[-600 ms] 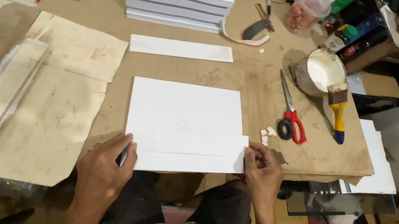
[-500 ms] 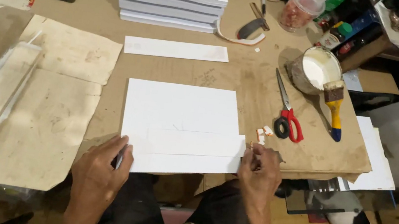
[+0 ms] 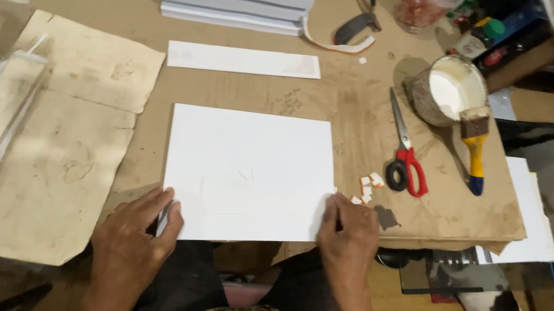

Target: Applying glue to paper labels and attaching them to the front of white book covers.

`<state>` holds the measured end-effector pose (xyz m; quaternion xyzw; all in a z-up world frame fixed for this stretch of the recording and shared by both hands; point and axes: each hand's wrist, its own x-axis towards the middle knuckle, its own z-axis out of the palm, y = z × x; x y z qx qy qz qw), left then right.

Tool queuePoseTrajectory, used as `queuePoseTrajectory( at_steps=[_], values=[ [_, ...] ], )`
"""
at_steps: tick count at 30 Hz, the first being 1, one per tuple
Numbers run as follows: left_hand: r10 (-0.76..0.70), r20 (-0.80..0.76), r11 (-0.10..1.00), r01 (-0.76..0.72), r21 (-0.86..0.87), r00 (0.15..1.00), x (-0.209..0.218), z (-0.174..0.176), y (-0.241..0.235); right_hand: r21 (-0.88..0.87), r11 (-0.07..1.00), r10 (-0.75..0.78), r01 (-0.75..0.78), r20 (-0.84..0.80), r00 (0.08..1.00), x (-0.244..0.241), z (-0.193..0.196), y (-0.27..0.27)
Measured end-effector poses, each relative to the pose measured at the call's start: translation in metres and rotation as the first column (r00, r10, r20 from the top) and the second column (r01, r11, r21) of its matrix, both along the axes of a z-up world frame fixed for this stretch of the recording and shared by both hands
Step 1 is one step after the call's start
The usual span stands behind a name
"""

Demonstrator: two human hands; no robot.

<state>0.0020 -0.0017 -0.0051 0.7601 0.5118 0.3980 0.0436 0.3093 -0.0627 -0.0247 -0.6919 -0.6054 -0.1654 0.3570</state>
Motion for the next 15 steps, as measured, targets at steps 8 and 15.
queuePoseTrajectory(
  at_steps=[8,15],
  values=[
    [-0.026,-0.142,0.991,0.007,-0.133,0.989,0.015,0.020,0.010,-0.162,0.984,-0.090,0.078,-0.072,0.993,-0.001,0.000,-0.003],
    [-0.621,-0.168,0.783,0.614,-0.097,0.766,0.150,0.004,0.021,-0.090,0.995,-0.057,0.049,-0.082,0.995,-0.003,-0.001,0.000]
  ],
)
